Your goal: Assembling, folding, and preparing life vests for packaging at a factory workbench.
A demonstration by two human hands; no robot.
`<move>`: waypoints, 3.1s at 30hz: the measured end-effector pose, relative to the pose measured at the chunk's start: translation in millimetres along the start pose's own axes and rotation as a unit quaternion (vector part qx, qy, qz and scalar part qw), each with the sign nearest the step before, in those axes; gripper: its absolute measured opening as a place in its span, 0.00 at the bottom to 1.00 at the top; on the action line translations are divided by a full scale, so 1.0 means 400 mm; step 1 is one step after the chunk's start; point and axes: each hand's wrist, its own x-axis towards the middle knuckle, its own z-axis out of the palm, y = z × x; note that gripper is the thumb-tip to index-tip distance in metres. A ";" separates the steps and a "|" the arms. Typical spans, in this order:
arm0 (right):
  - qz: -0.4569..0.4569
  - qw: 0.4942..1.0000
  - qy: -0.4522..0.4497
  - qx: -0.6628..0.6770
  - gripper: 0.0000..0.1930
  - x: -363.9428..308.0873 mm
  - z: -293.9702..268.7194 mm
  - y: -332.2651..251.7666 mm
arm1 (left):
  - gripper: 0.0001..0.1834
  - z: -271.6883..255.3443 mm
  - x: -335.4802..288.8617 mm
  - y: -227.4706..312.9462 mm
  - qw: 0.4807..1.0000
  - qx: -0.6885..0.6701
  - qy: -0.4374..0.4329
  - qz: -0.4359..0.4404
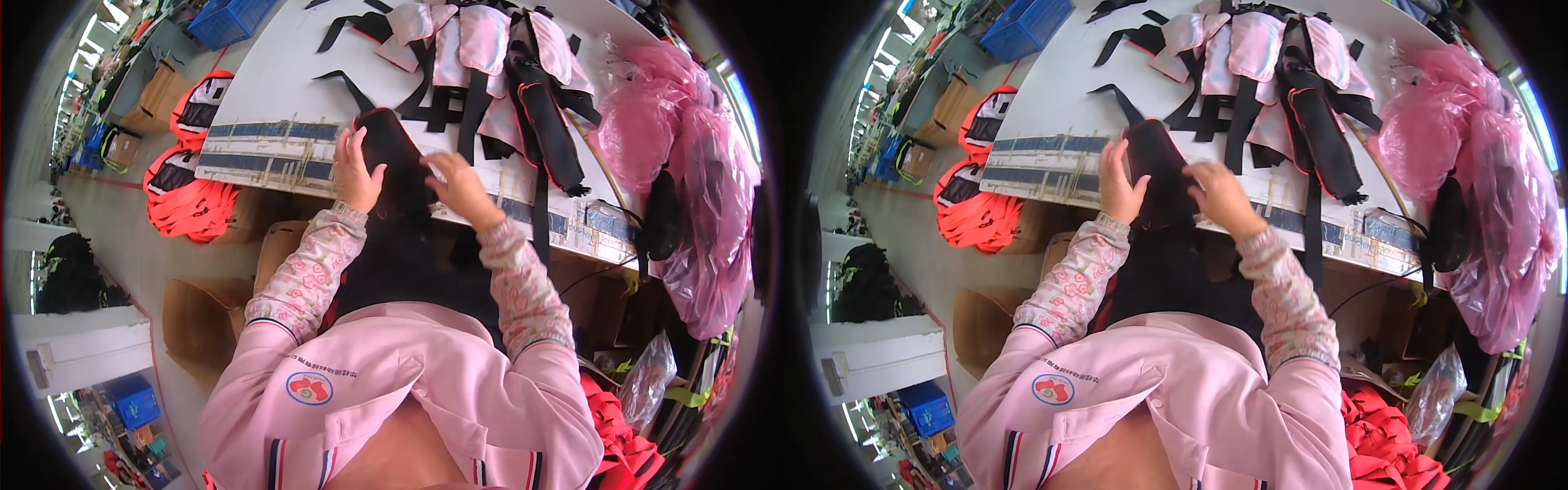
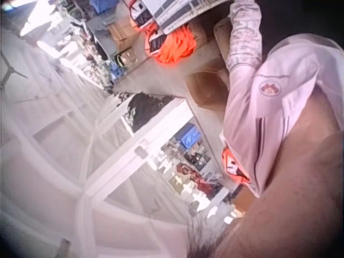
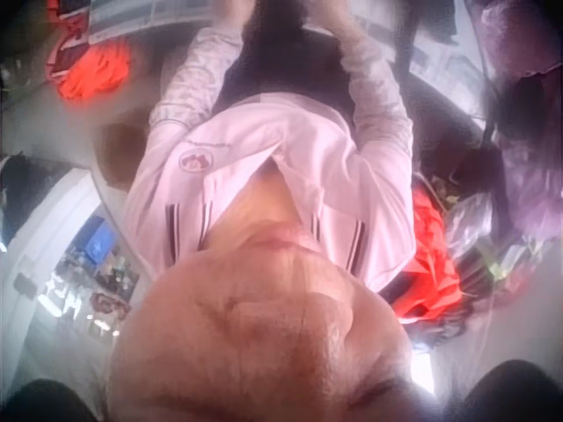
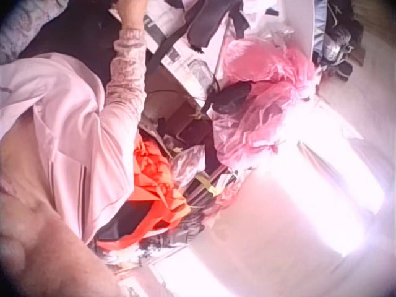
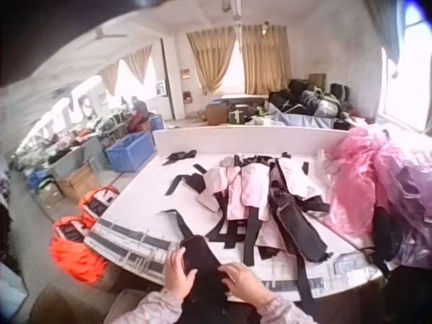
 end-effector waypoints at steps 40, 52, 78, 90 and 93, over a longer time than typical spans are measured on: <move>0.257 0.809 0.179 0.498 0.05 -0.001 0.110 -0.146 | 0.13 0.006 -0.123 0.028 0.839 -0.430 -0.144 -0.301; 0.162 0.785 0.247 0.545 0.03 -0.003 0.064 -0.119 | 0.21 -0.059 -0.056 0.135 0.277 -0.877 -0.151 -0.361; 0.141 0.908 0.280 0.277 0.10 0.011 0.020 -0.206 | 0.16 -0.120 -0.055 0.115 0.323 -0.836 -0.092 -0.435; 0.163 0.899 0.303 0.270 0.12 -0.004 0.014 -0.211 | 0.14 -0.130 -0.061 0.159 0.545 -0.748 -0.066 -0.373; 0.171 0.890 0.308 0.288 0.11 -0.007 0.022 -0.227 | 0.15 -0.117 -0.078 0.139 0.530 -0.741 -0.117 -0.394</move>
